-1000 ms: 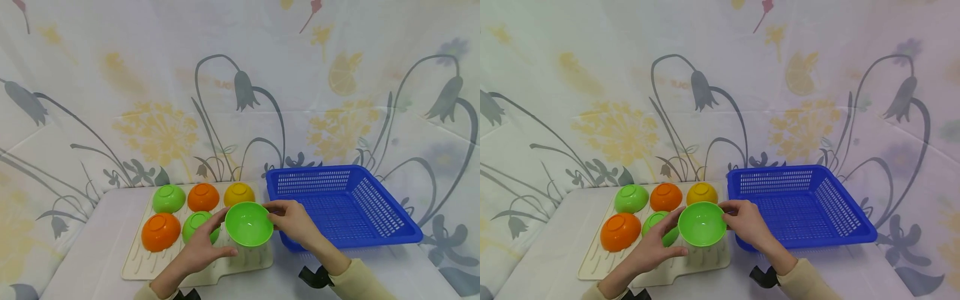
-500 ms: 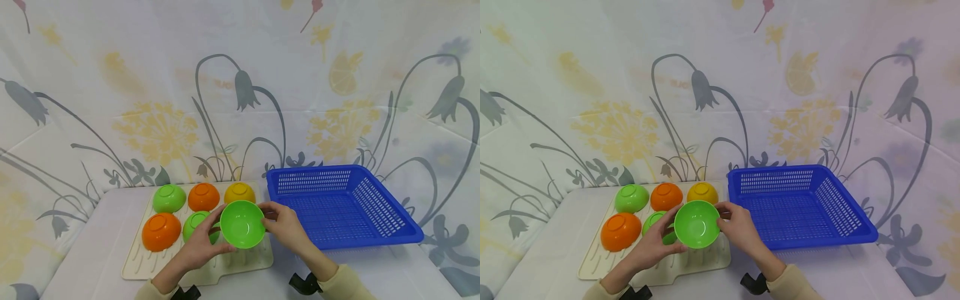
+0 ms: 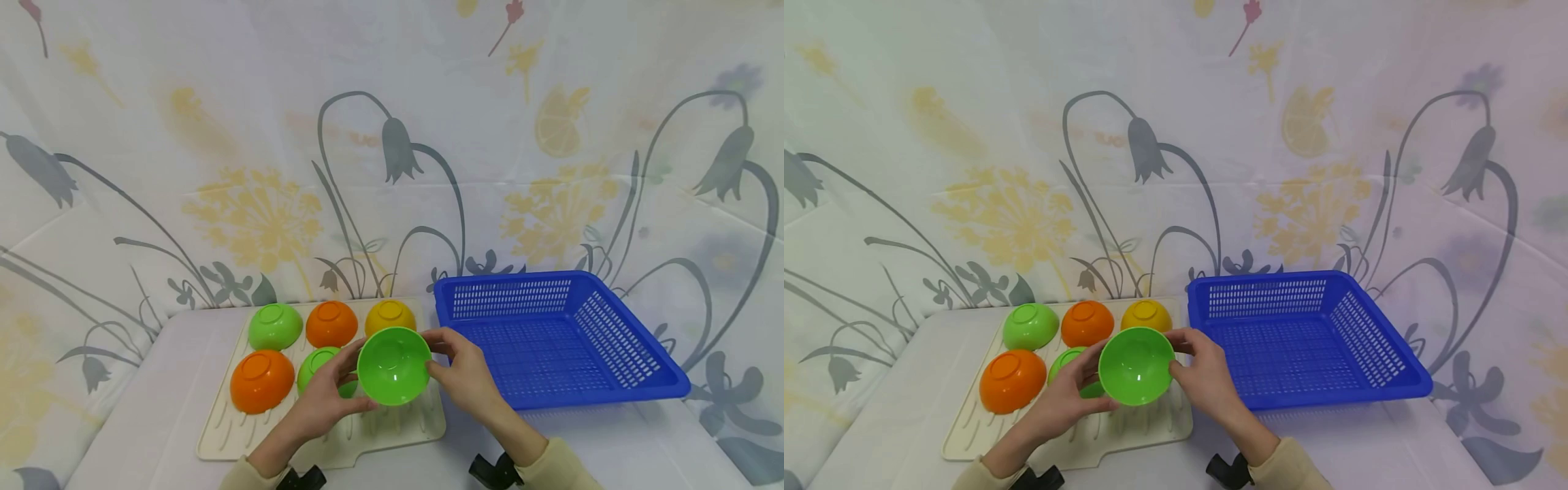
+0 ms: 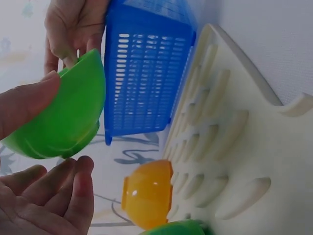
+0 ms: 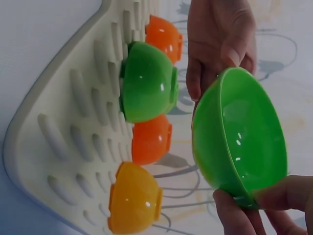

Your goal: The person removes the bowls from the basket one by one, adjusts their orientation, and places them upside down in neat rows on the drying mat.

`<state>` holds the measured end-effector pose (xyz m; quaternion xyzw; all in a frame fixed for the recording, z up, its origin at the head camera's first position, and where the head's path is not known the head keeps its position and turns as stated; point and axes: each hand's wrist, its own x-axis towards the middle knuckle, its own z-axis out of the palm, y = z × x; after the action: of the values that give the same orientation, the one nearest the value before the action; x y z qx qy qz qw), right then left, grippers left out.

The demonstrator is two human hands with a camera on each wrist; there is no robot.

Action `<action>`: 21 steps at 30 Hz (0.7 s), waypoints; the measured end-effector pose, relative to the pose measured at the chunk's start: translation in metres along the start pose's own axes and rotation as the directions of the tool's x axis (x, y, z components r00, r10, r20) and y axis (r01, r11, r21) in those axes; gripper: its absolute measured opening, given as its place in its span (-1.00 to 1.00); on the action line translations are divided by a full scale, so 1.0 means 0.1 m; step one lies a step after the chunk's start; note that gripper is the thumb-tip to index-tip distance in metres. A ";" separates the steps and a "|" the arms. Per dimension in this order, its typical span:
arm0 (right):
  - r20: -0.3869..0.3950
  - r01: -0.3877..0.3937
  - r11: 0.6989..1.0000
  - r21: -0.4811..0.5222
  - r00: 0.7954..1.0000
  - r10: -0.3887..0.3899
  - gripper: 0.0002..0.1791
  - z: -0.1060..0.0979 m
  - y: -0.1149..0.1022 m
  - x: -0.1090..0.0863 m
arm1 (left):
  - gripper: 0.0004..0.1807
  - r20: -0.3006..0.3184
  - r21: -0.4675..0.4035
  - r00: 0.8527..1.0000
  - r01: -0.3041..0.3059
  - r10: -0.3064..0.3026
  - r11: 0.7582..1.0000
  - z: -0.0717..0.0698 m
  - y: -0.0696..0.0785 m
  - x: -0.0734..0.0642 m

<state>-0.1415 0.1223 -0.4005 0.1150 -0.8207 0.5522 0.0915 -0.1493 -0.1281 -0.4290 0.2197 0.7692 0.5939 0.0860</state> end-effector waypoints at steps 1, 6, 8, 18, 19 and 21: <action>-0.001 0.001 1.000 0.011 1.000 -0.001 -0.57 0.00 0.00 0.00 | 0.06 0.003 -0.018 1.000 0.005 -0.005 1.000 -0.01 -0.01 0.00; 0.003 -0.021 0.998 0.065 1.000 0.021 -0.58 0.00 0.00 0.00 | -0.02 0.005 -0.092 1.000 0.000 0.000 0.996 -0.03 -0.01 0.00; 0.002 -0.031 0.996 0.085 1.000 0.031 -0.58 0.00 -0.01 0.00 | -0.05 -0.004 -0.109 1.000 -0.024 0.024 0.994 -0.03 0.00 0.00; 0.045 -0.097 0.986 0.136 0.995 0.092 -0.56 0.00 -0.01 0.00 | -0.14 -0.091 -0.079 0.984 -0.163 0.156 0.983 -0.07 -0.03 -0.03; 0.052 -0.102 0.985 0.138 0.994 0.096 -0.56 0.00 -0.01 0.00 | -0.15 -0.099 -0.070 0.980 -0.178 0.170 0.982 -0.08 -0.03 -0.03; 0.064 -0.109 0.984 0.139 0.993 0.101 -0.56 0.00 -0.02 0.01 | -0.17 -0.113 -0.042 0.974 -0.202 0.196 0.978 -0.08 -0.04 -0.04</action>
<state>-0.1413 0.1217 -0.3984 0.0933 -0.7862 0.6101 0.0305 -0.1499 -0.1376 -0.4308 0.2608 0.7307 0.6309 -0.0101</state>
